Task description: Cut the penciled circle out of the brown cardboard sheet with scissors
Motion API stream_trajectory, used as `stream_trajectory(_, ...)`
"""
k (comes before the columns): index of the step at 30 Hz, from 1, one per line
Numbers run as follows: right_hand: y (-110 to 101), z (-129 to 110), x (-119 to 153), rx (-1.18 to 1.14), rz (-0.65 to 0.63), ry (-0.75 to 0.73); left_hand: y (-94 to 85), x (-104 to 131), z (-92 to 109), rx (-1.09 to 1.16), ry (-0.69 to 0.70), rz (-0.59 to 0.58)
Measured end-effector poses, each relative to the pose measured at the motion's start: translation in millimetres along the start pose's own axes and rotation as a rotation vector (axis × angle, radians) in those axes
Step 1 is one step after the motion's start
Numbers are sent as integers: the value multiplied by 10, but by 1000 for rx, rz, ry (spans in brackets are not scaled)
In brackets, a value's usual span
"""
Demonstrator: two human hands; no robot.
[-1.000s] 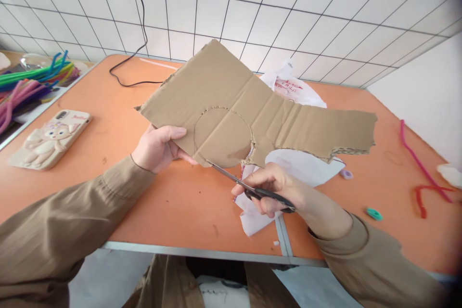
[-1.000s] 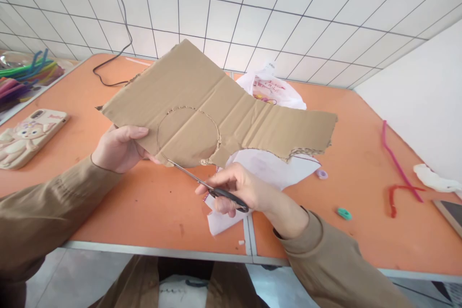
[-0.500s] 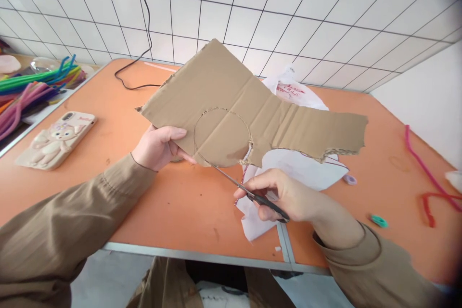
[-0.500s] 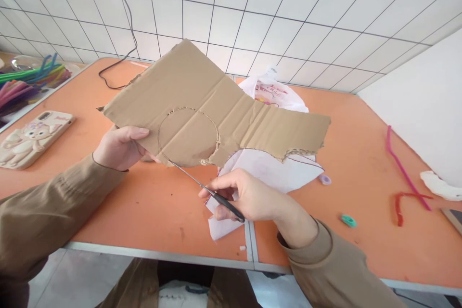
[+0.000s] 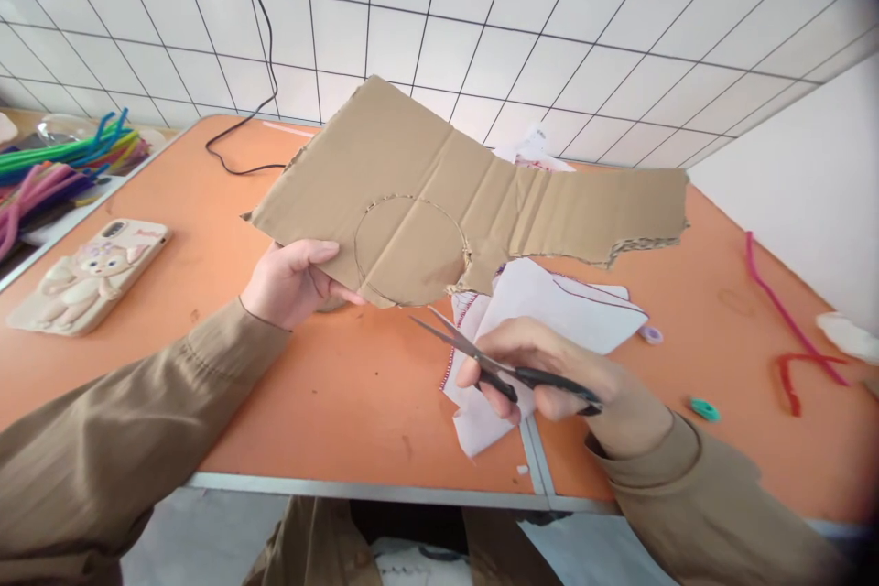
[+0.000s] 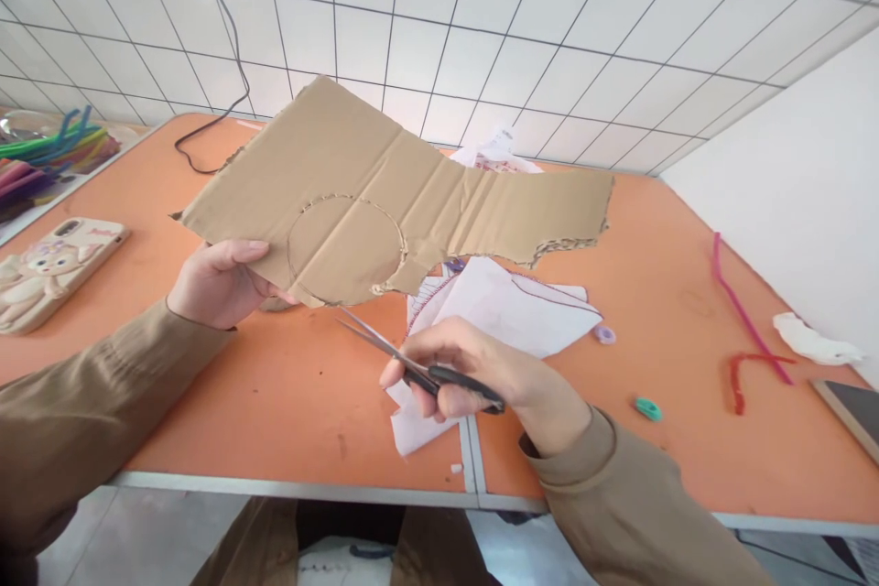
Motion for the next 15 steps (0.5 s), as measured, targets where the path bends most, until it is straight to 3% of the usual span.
stream_trajectory(5, -4, 7, 16, -25, 37, -81, 16, -5, 11, 28, -52, -76)
stream_trajectory(8, 27, -23, -19, 95, 103, -285, 44, 4, 1, 109, -118, -79)
stream_trajectory(10, 58, -67, -40, 368, 313, -489, 75, 26, -15, 167, -156, -27)
stream_trajectory(12, 108, -123, -45, 809, 605, -684, 111, 57, -34, 198, -183, 37)
stream_trajectory(15, 183, -178, -65, 1353, 890, -803, 161, 99, -49, 196, -182, 94)
Point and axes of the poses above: each hand's wrist, its own x-axis away from the middle knuckle, its own y-axis out of the palm, z = x × y, the point moved 2 cm from there along -x, towards the middle knuckle, and after that the axes turned 3 degrees about z, right-handed, at the moved point
